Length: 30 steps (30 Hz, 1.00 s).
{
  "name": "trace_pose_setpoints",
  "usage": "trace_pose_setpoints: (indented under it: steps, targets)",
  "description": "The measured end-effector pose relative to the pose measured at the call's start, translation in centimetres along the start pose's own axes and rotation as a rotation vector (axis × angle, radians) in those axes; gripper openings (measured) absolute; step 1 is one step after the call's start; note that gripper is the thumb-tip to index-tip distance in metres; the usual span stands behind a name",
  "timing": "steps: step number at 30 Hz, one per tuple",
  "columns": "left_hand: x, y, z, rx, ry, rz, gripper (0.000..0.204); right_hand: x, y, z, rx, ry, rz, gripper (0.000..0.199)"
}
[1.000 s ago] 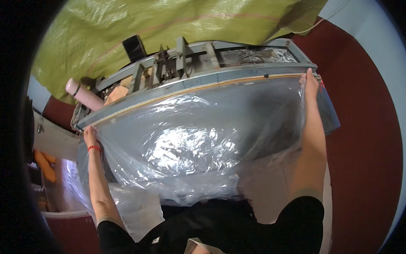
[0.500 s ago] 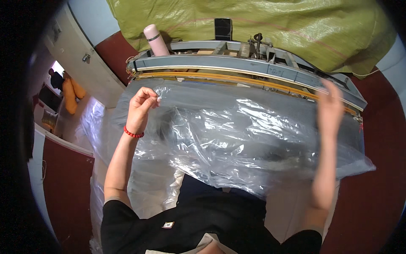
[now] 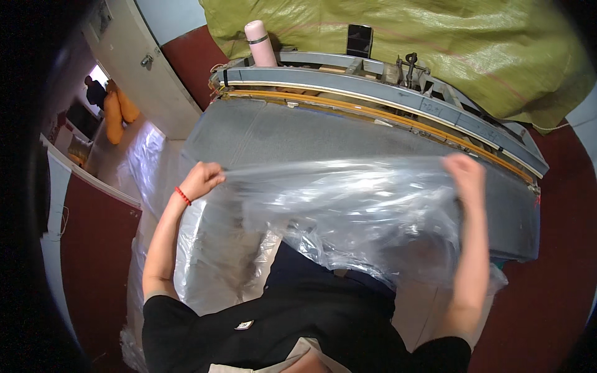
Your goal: Wrapping and sealing a large machine component with a plastic sheet using a heat sealer.
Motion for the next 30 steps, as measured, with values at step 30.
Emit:
trace_pose_setpoints:
  steps: [30]
  targets:
    - [2.1,9.6,-1.6,-0.379,-0.129,-0.378,0.05,17.4,-44.6,20.9,0.233,0.405,1.12,0.023]
Point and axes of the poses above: each hand's wrist, its own x-axis away from the middle knuckle, its own y-axis out of the palm, z = x × y, the point moved 4 cm from there along -x, towards the middle knuckle, and after that the axes turned 8 degrees about -x, right-handed, at the moved point
